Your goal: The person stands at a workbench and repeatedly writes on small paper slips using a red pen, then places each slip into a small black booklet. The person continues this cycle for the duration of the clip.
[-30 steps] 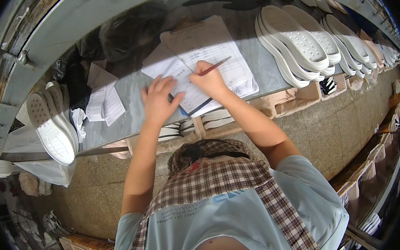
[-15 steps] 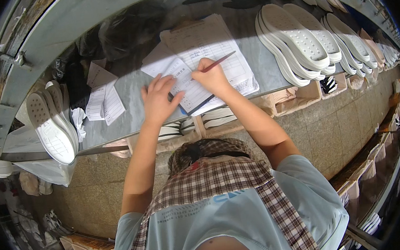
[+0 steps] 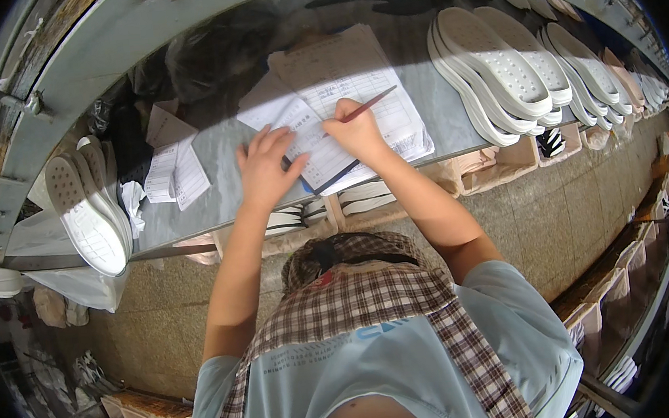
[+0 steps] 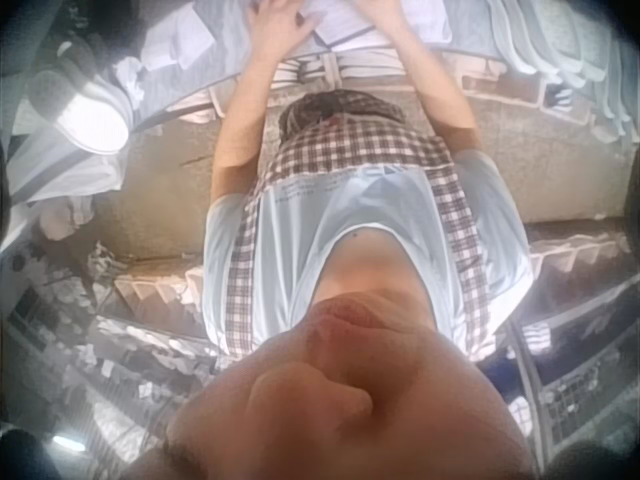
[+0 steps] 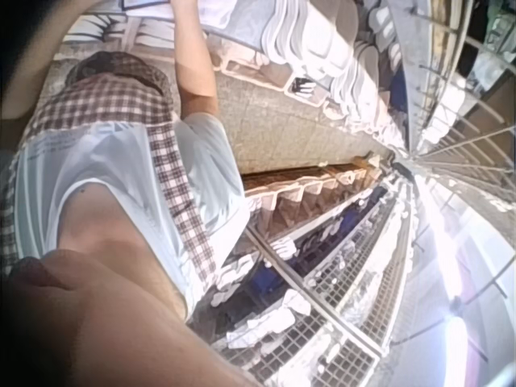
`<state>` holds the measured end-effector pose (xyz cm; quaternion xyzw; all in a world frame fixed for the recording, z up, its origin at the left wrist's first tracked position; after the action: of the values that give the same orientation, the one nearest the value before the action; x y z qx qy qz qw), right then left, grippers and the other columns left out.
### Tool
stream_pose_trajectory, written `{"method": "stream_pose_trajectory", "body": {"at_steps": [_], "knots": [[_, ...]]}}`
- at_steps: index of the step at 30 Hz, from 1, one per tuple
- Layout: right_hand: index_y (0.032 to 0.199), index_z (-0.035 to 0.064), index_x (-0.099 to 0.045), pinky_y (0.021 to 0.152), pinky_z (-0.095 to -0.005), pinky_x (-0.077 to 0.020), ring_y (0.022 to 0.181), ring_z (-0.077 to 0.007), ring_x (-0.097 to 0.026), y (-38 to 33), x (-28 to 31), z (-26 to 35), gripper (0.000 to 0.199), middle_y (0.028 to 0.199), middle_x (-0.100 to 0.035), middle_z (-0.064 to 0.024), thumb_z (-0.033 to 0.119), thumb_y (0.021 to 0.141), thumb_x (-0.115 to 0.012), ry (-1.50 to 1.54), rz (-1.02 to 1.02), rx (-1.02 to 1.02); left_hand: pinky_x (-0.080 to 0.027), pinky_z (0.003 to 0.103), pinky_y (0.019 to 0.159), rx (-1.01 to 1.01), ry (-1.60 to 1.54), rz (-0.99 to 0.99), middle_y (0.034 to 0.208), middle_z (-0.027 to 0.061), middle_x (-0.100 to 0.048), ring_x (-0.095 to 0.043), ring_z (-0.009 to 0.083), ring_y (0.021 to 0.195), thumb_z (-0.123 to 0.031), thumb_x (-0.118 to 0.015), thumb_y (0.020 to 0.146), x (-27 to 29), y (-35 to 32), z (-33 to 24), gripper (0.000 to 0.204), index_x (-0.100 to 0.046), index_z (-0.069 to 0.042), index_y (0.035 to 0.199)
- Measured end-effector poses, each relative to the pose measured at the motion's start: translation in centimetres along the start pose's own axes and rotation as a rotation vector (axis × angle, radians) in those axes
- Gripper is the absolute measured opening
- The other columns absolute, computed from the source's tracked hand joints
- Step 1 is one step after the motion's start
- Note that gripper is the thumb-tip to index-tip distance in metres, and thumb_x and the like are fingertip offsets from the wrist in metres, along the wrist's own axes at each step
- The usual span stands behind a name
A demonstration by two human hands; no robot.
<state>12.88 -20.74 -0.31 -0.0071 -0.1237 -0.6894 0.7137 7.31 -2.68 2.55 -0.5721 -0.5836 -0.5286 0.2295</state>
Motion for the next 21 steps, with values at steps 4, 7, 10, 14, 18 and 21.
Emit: {"method": "stream_pose_trajectory", "body": {"at_steps": [4, 7, 10, 14, 18, 21], "knots": [[0.064, 0.0036, -0.046, 0.051, -0.0280, -0.0366, 0.058, -0.0085, -0.042, -0.11, -0.23, -0.21, 0.023, 0.058, -0.047, -0.0007, 0.007, 0.073, -0.068, 0.058, 0.010, -0.023, -0.026, 0.063, 0.103, 0.006, 0.009, 0.011, 0.127, -0.0006, -0.060, -0.046, 0.0260, 0.129, -0.041, -0.071, 0.078, -0.05, -0.02, -0.01, 0.042, -0.068, -0.014, 0.110], [0.064, 0.0037, -0.046, 0.051, -0.0279, -0.0366, 0.057, -0.0087, -0.041, -0.12, -0.23, -0.06, 0.023, 0.057, -0.046, -0.0006, 0.006, 0.073, -0.068, 0.040, 0.008, 0.012, -0.022, 0.066, 0.104, 0.017, -0.010, 0.029, 0.128, -0.0022, -0.059, -0.043, 0.0250, 0.130, -0.044, -0.070, 0.078, -0.20, -0.01, 0.11, 0.044, -0.068, -0.015, 0.112], [0.064, 0.0038, -0.047, 0.051, -0.0277, -0.0367, 0.058, -0.0088, -0.041, -0.17, 0.11, -0.39, 0.022, 0.057, -0.046, -0.0005, 0.005, 0.074, -0.067, 0.056, -0.042, -0.016, -0.022, 0.066, 0.105, 0.018, -0.008, 0.025, 0.128, -0.0022, -0.059, -0.043, 0.0250, 0.130, -0.044, -0.069, 0.078, -0.20, 0.00, 0.18, 0.044, -0.068, -0.015, 0.111], [0.064, 0.0043, -0.046, 0.051, -0.0277, -0.0365, 0.058, -0.0085, -0.041, -0.19, 0.24, -0.02, 0.023, 0.058, -0.045, -0.0003, 0.005, 0.073, -0.067, 0.017, -0.064, 0.045, -0.022, 0.066, 0.105, 0.018, -0.016, 0.029, 0.128, -0.0018, -0.059, -0.043, 0.0250, 0.130, -0.043, -0.069, 0.078, -0.32, 0.02, 0.17, 0.044, -0.068, -0.015, 0.112], [0.064, 0.0049, -0.044, 0.050, -0.0257, -0.0358, 0.058, -0.0064, -0.039, -0.28, -0.02, 0.05, 0.023, 0.058, -0.044, 0.0015, 0.003, 0.075, -0.064, 0.039, -0.004, 0.015, -0.021, 0.065, 0.105, 0.024, -0.019, 0.039, 0.129, -0.0017, -0.059, -0.043, 0.0251, 0.131, -0.043, -0.070, 0.078, -0.41, -0.09, 0.23, 0.044, -0.068, -0.015, 0.112], [0.064, 0.0051, -0.043, 0.050, -0.0247, -0.0353, 0.058, -0.0054, -0.038, -0.28, 0.02, 0.48, 0.023, 0.058, -0.043, 0.0024, 0.001, 0.075, -0.063, 0.012, 0.004, 0.022, -0.022, 0.066, 0.105, 0.017, -0.019, 0.032, 0.129, -0.0018, -0.059, -0.043, 0.0251, 0.131, -0.043, -0.070, 0.078, -0.41, 0.11, 0.28, 0.044, -0.068, -0.015, 0.112]]}}
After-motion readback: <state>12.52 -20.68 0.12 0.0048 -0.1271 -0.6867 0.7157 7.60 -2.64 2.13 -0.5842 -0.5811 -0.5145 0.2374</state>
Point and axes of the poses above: each hand's wrist, its own y-axis towards the middle knuckle, its own x-axis out of the back of the hand, z = x × y, the point moved 7 cm from there along y, towards the middle knuckle
